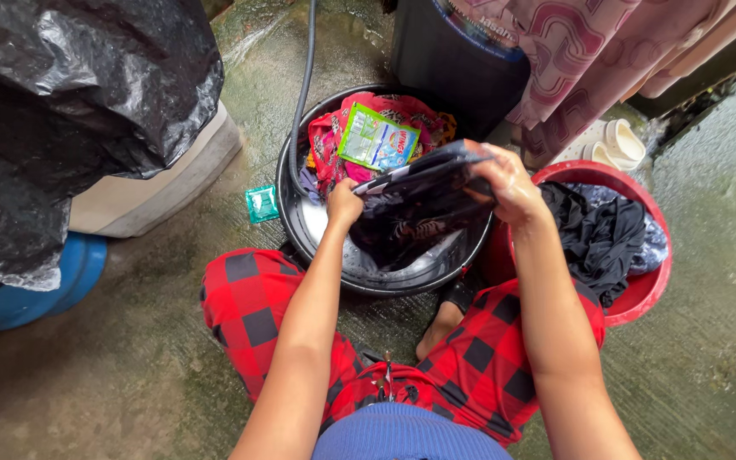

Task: The person washes clothes by hand in a basin, rubbing soapy garments together and swirling them in soapy water.

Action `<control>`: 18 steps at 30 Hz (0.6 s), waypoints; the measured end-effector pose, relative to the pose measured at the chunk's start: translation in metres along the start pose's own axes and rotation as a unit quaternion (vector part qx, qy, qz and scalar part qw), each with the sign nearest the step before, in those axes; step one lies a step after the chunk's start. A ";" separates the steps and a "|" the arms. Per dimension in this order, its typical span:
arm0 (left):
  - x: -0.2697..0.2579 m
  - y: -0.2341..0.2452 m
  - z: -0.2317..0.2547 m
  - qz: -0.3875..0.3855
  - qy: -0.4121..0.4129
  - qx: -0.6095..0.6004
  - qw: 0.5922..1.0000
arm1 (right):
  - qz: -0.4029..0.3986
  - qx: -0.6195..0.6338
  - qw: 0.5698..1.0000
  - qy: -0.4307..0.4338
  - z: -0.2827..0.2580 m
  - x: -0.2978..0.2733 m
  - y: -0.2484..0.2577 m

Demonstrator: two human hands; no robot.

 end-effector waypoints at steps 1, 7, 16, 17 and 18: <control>0.001 -0.007 0.014 -0.038 -0.031 -0.085 0.995 | -0.005 -0.123 0.992 -0.005 -0.001 -0.004 0.004; -0.063 -0.003 0.161 -0.225 -0.286 -0.193 0.911 | -0.047 -0.399 0.903 0.152 0.016 0.006 -0.040; -0.058 0.023 0.124 0.087 -0.293 -0.005 0.952 | -0.073 -0.085 0.993 -0.031 0.021 0.004 -0.052; -0.051 0.023 0.109 0.111 -0.281 0.001 0.953 | -0.052 -0.062 0.994 -0.072 0.021 -0.001 -0.047; -0.039 0.013 0.093 0.049 -0.236 -0.009 0.971 | -0.040 -0.027 0.998 -0.034 0.006 -0.004 -0.039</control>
Point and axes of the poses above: each hand's wrist, its own x-axis towards the middle knuckle, its own y-axis out of the back of the hand, z = x × y, the point moved 9 cm from there along x, towards the middle knuckle, and after that the axes turned 4 degrees about -x, right-handed, at the moved point
